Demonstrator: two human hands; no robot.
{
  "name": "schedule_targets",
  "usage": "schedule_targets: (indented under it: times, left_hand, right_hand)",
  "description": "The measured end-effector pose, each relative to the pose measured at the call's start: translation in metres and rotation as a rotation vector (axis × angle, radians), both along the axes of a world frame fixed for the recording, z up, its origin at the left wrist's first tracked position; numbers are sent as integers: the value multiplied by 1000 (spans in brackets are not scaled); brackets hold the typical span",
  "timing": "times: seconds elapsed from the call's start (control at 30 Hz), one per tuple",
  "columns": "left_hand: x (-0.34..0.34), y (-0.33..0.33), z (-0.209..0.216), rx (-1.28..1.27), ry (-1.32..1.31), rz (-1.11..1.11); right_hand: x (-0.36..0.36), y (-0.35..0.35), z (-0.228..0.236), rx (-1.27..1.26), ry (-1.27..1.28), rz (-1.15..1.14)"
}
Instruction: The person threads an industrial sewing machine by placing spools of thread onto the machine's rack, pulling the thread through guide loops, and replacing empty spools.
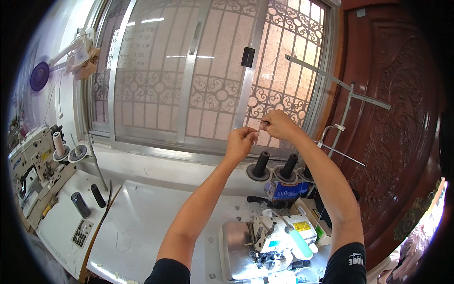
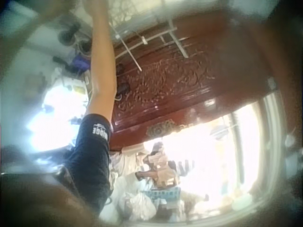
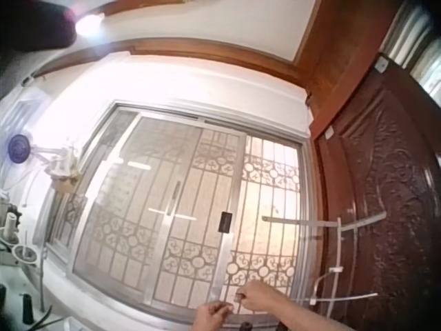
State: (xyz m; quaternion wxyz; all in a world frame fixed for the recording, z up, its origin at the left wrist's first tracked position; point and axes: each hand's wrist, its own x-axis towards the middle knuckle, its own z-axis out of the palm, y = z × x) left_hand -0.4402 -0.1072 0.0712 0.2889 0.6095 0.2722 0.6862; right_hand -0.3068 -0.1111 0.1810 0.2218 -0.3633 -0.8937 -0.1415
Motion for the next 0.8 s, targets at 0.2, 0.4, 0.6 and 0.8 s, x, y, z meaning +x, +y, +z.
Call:
schedule_targets:
  times: [0.2,0.4,0.6,0.8]
  left_hand:
    - [-6,8,-4,78,66,120]
    - [-18,11,-13,1,72,72]
    - [-29,17,-31,-161,4,-31]
    - [-32,33,-78,-228,209,68]
  right_hand:
    - [-1,3,1,-45,33,13]
    - [-4,16,4,48,-55,33]
    - [-6,14,13,110,-136,-71]
    - [-14,23,13,68,-54,-52]
